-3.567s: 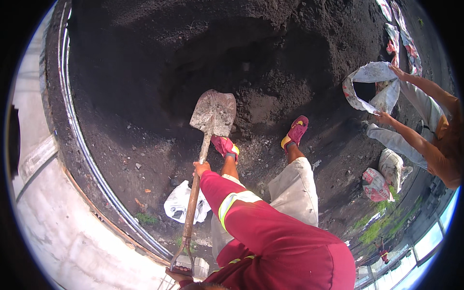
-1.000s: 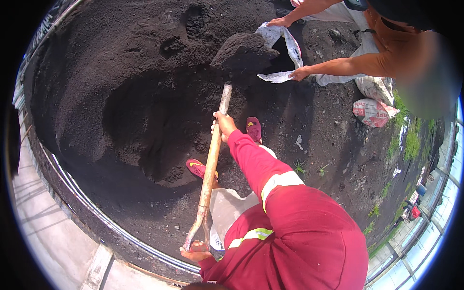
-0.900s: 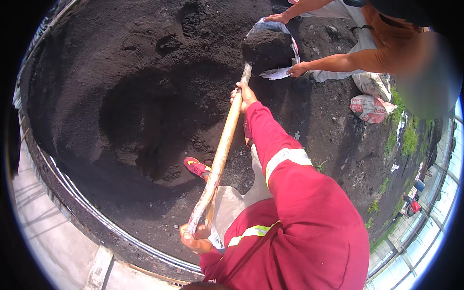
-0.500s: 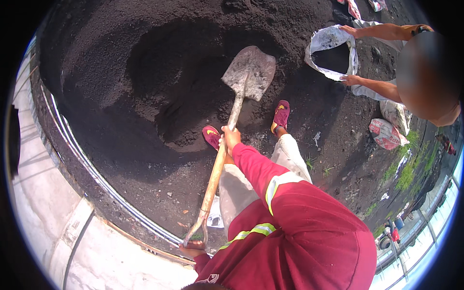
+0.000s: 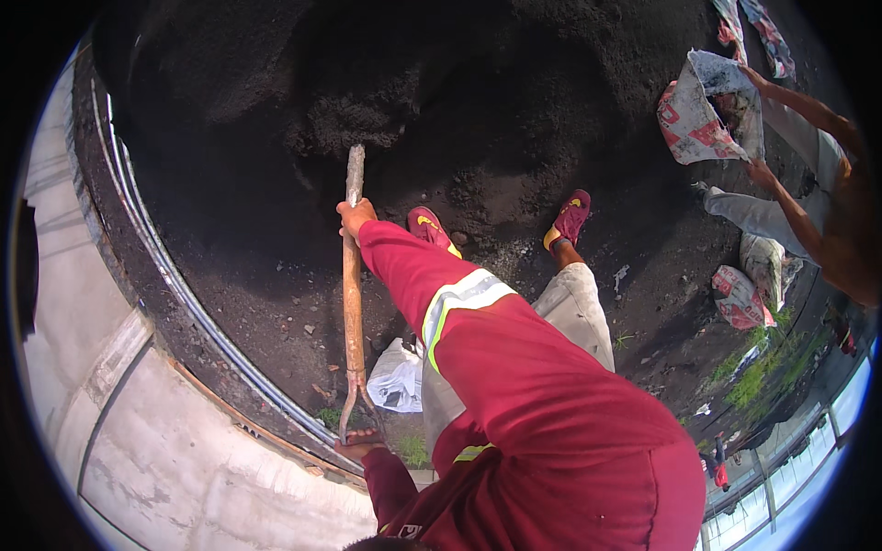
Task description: The person uses a shovel to scoop dark soil from a pile and transfers it into a sack held open by another person. The process repeats multiple times as the sack is filled.
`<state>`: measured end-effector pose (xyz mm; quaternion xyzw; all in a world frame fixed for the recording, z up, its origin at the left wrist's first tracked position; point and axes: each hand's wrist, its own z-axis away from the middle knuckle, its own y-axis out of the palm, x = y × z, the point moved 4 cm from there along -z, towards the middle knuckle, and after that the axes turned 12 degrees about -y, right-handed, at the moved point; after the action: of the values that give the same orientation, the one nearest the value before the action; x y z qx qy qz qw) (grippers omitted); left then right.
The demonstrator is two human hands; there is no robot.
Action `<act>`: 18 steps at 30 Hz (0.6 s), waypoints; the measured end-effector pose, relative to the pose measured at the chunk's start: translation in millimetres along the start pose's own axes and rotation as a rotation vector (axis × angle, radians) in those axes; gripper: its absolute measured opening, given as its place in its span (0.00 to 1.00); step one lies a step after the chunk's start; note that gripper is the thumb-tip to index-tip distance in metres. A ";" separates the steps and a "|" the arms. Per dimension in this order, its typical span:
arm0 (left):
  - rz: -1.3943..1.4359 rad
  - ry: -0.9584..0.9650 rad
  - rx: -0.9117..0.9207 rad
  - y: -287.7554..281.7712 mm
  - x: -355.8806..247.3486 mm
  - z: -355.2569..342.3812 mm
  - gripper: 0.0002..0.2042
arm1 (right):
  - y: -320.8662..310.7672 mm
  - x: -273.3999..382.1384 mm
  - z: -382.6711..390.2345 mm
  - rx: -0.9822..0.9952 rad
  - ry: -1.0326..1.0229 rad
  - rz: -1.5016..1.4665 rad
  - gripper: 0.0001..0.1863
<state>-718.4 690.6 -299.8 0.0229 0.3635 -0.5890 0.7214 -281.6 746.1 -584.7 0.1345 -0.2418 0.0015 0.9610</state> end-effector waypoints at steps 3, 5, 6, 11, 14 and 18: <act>0.058 -0.071 -0.096 6.3 36.6 3.2 0.26 | -26.5 19.1 -4.6 -0.046 -0.010 0.046 0.13; 0.000 -0.057 -0.061 -2.9 48.0 19.4 0.26 | -45.0 21.4 19.1 -0.117 -0.035 0.111 0.15; -0.039 -0.023 -0.020 -9.1 50.3 28.7 0.26 | -56.7 25.9 28.9 -0.150 -0.037 0.159 0.16; -0.084 -0.084 -0.068 -32.7 69.1 60.4 0.26 | -134.2 52.0 80.3 -0.217 -0.031 0.212 0.19; -0.142 -0.098 0.016 -23.4 80.9 79.4 0.27 | -191.9 74.9 99.0 -0.273 -0.020 0.141 0.18; -0.264 -0.014 0.133 8.4 89.6 113.5 0.27 | -281.5 116.1 114.6 -0.376 -0.093 -0.099 0.13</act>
<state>-650.9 566.2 -269.1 0.0187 0.3185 -0.7019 0.6368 -213.2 437.8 -506.2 -0.0358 -0.2752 -0.0969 0.9558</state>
